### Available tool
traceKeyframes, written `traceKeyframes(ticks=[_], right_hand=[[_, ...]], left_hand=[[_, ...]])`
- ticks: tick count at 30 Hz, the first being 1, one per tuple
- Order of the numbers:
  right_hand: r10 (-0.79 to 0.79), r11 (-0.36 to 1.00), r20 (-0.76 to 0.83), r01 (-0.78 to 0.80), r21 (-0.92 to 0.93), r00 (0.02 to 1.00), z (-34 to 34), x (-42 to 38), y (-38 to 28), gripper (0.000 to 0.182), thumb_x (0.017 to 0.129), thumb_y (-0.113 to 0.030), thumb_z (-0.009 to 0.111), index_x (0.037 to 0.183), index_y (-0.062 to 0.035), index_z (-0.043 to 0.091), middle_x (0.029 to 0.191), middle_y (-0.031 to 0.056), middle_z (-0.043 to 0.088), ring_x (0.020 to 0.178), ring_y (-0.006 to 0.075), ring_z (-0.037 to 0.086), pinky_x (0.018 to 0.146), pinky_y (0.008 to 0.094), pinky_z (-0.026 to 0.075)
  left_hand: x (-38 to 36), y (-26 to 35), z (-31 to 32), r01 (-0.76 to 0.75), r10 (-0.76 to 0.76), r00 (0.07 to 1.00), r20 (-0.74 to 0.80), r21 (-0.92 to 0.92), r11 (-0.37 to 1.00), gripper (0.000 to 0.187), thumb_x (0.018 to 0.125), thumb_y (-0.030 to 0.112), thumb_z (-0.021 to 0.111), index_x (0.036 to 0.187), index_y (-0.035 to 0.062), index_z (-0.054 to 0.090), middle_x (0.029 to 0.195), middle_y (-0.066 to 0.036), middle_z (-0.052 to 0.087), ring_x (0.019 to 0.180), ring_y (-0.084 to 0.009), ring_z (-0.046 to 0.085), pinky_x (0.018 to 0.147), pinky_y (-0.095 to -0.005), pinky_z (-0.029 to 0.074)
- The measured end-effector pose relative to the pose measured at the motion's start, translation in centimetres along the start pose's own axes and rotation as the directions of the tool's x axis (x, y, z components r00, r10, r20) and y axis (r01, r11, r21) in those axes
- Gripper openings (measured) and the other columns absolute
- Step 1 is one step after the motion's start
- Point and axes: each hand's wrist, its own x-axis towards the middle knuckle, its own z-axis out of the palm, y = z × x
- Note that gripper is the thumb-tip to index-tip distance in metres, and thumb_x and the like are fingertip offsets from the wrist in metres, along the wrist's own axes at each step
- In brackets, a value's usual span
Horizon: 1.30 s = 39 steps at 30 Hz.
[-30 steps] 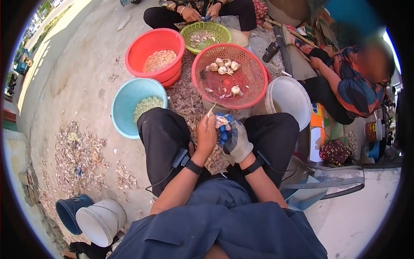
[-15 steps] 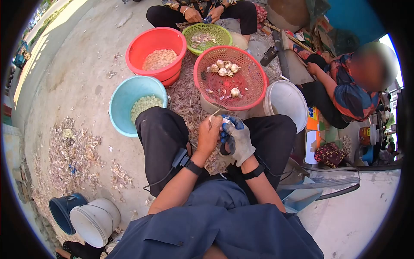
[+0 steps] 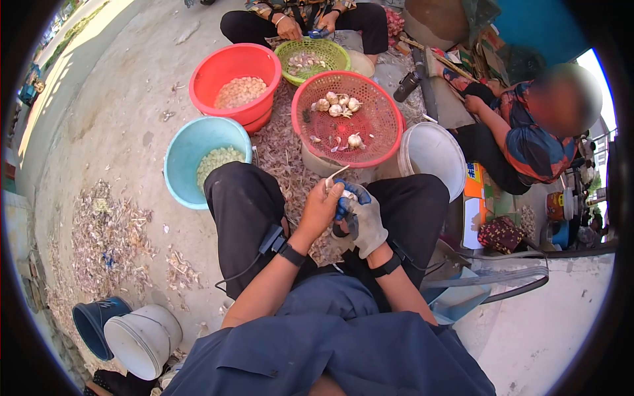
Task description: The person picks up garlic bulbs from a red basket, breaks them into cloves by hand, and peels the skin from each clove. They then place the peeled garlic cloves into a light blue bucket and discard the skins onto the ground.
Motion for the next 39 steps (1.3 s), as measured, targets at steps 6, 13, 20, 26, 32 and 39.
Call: traceKeyframes(ticks=[6,13,20,26,32,39], right_hand=[[-0.077,0.959,0.017,0.079,-0.273,0.997,0.0,0.0,-0.2,0.034,0.090,-0.002,0.063,0.124,0.0018,0.066,0.107,0.0058,0.071,0.085,0.0121,0.067,0.073,0.0259,0.055],[-0.227,0.787,0.035,0.205,-0.582,0.973,-0.3,0.3,0.6,0.032,0.091,-0.001,0.063,0.123,0.0004,0.066,0.106,0.0067,0.071,0.092,0.0139,0.068,0.080,0.0273,0.054],[0.045,0.999,0.144,-0.045,0.000,0.989,-1.0,0.2,-0.3,0.033,0.090,0.000,0.063,0.124,0.0035,0.063,0.097,0.0109,0.071,0.078,0.0198,0.071,0.072,0.0313,0.059],[0.068,0.978,0.241,-0.112,0.175,0.968,-0.6,-0.8,-1.2,0.037,0.093,-0.005,0.066,0.128,0.0058,0.060,0.098,0.0152,0.071,0.081,0.0255,0.072,0.074,0.0335,0.060],[0.027,0.946,0.273,-0.113,0.304,0.962,-0.3,-1.9,-1.0,0.045,0.094,-0.012,0.070,0.134,0.0041,0.057,0.103,0.0178,0.071,0.086,0.0290,0.074,0.077,0.0346,0.061],[-0.007,0.999,0.098,0.003,0.040,0.995,-0.1,-0.7,0.3,0.036,0.096,-0.007,0.067,0.130,0.0008,0.060,0.099,0.0135,0.072,0.077,0.0213,0.072,0.066,0.0298,0.059]], left_hand=[[-0.1,-0.2,-0.6,0.109,-0.107,0.993,0.051,-0.032,0.994,0.039,0.104,0.041,0.058,0.111,0.0028,0.061,0.080,-0.002,0.063,0.055,-0.0074,0.059,0.046,-0.0234,0.052],[-0.5,1.9,0.0,0.107,-0.109,0.993,0.041,0.052,0.993,0.036,0.099,0.039,0.069,0.104,0.0038,0.067,0.075,0.001,0.066,0.051,-0.0046,0.056,0.043,-0.0194,0.045],[-0.3,0.9,-0.6,0.194,-0.194,0.981,0.015,-0.080,0.978,0.033,0.099,0.039,0.069,0.095,0.0063,0.064,0.068,0.002,0.058,0.048,-0.0060,0.053,0.042,-0.0218,0.044],[-0.5,1.1,-0.8,0.289,-0.288,0.957,0.035,-0.207,0.934,0.031,0.100,0.039,0.067,0.093,0.0095,0.062,0.063,0.004,0.051,0.047,-0.0065,0.047,0.042,-0.0223,0.038],[-0.4,1.5,-1.0,0.332,-0.315,0.943,0.103,-0.327,0.885,0.036,0.102,0.045,0.063,0.089,0.0116,0.058,0.063,0.003,0.051,0.046,-0.0069,0.046,0.040,-0.0231,0.036],[0.4,-0.6,-1.2,0.290,-0.302,0.952,-0.054,-0.162,0.943,0.043,0.106,0.048,0.050,0.085,0.0109,0.054,0.064,0.001,0.051,0.045,-0.0100,0.049,0.039,-0.0256,0.040]])
